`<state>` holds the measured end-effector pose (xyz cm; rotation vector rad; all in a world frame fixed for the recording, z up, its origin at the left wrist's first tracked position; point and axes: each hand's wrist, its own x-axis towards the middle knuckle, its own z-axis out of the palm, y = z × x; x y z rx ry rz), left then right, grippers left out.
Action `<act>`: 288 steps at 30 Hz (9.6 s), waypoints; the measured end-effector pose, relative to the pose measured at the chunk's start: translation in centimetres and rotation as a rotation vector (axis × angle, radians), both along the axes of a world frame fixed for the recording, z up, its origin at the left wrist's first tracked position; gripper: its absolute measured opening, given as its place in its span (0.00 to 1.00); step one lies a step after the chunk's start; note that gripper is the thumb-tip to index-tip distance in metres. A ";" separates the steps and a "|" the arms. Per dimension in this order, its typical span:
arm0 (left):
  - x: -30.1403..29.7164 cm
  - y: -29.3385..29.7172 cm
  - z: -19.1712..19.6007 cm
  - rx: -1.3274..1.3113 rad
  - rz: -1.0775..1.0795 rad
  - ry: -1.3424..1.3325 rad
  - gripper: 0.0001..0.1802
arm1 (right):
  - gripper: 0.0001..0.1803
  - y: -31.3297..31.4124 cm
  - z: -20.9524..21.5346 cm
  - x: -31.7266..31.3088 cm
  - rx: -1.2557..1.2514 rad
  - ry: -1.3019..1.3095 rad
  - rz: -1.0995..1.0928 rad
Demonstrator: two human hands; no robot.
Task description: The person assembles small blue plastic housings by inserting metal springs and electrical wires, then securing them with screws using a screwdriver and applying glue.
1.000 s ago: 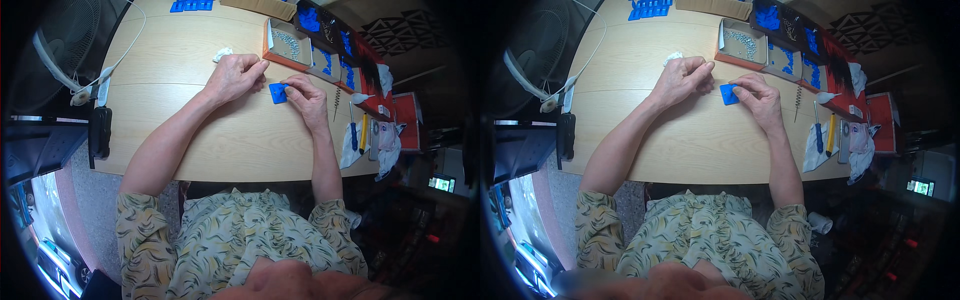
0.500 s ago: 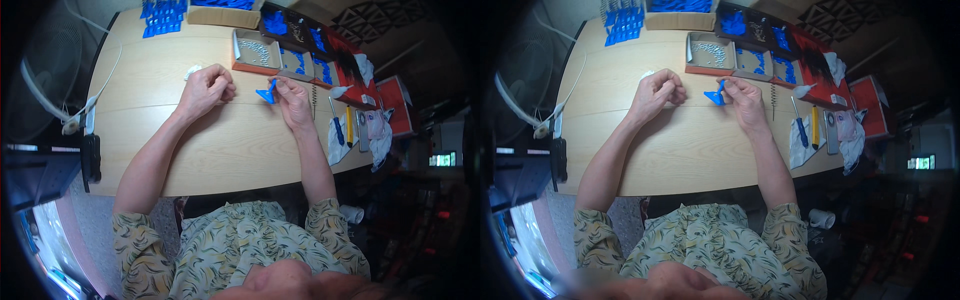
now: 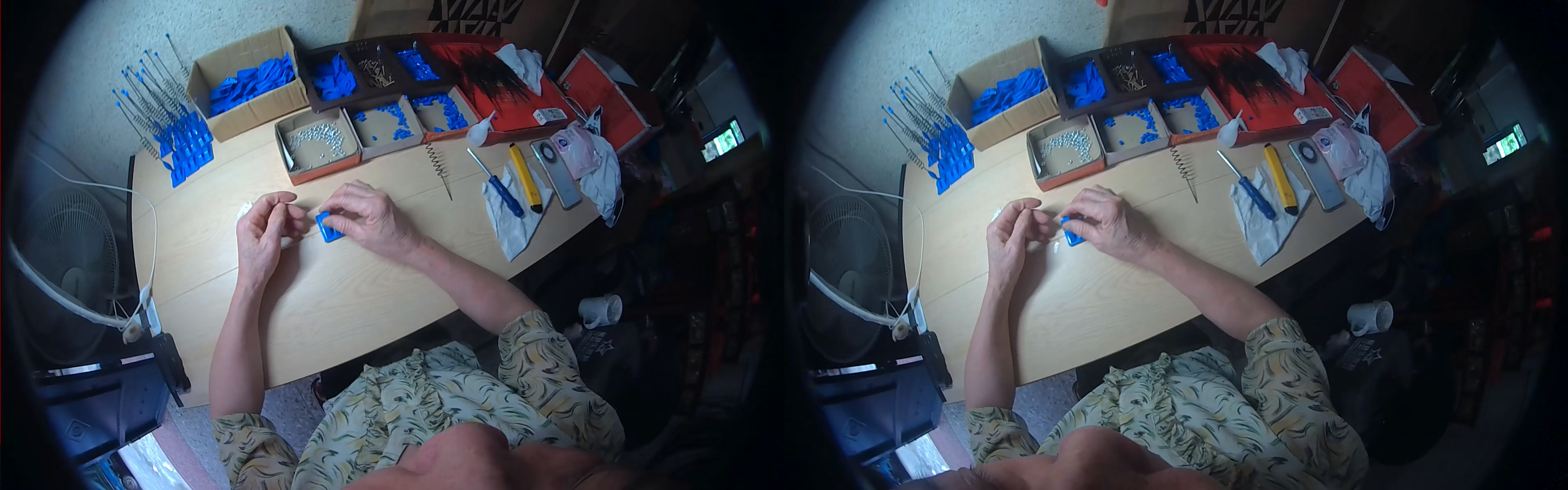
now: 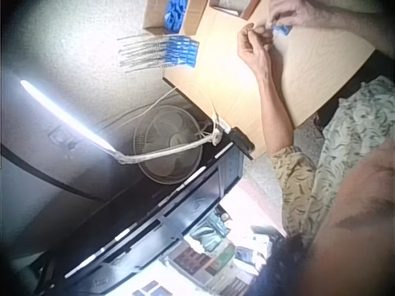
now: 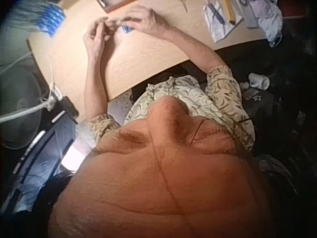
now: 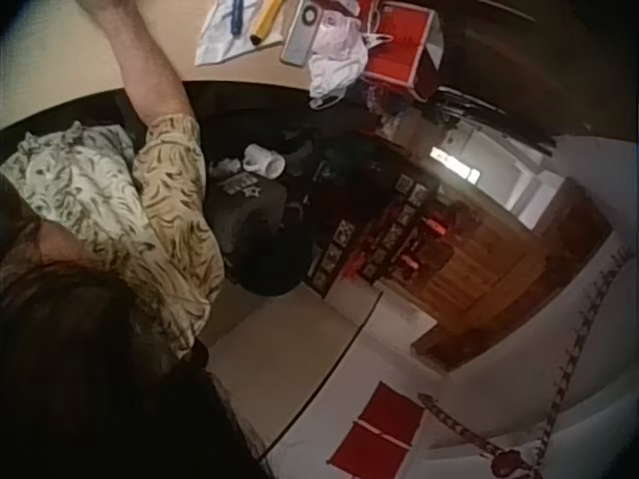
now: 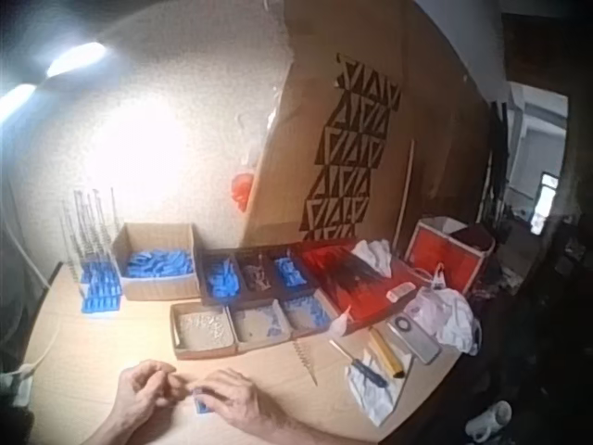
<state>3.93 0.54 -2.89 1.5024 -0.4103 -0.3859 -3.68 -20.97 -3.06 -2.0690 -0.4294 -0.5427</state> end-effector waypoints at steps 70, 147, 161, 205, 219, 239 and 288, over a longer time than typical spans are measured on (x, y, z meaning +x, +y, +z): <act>-4.5 -2.0 1.8 -0.091 0.050 -0.623 0.12 | 0.08 -1.9 4.1 -5.2 1.108 0.545 0.017; -8.2 -4.0 0.5 -0.161 -0.457 0.418 0.12 | 0.09 -2.4 4.2 -7.6 0.552 0.404 -0.073; -7.7 -3.8 1.5 0.085 -0.375 0.252 0.12 | 0.10 -3.7 3.6 -6.6 0.603 0.525 -0.099; 0.4 -0.1 0.8 -0.272 -0.089 0.363 0.16 | 0.18 -10.3 3.8 -3.1 0.478 0.160 -0.227; -1.0 -0.6 0.2 0.133 -0.143 -0.085 0.15 | 0.18 -4.4 0.2 0.6 1.402 0.630 0.466; -2.5 -2.1 0.5 0.268 0.012 -0.431 0.08 | 0.20 -4.4 0.7 -0.3 0.949 0.635 0.144; -2.4 -2.8 -0.4 0.374 0.085 -0.613 0.07 | 0.17 -2.8 0.1 -0.5 0.949 0.509 -0.033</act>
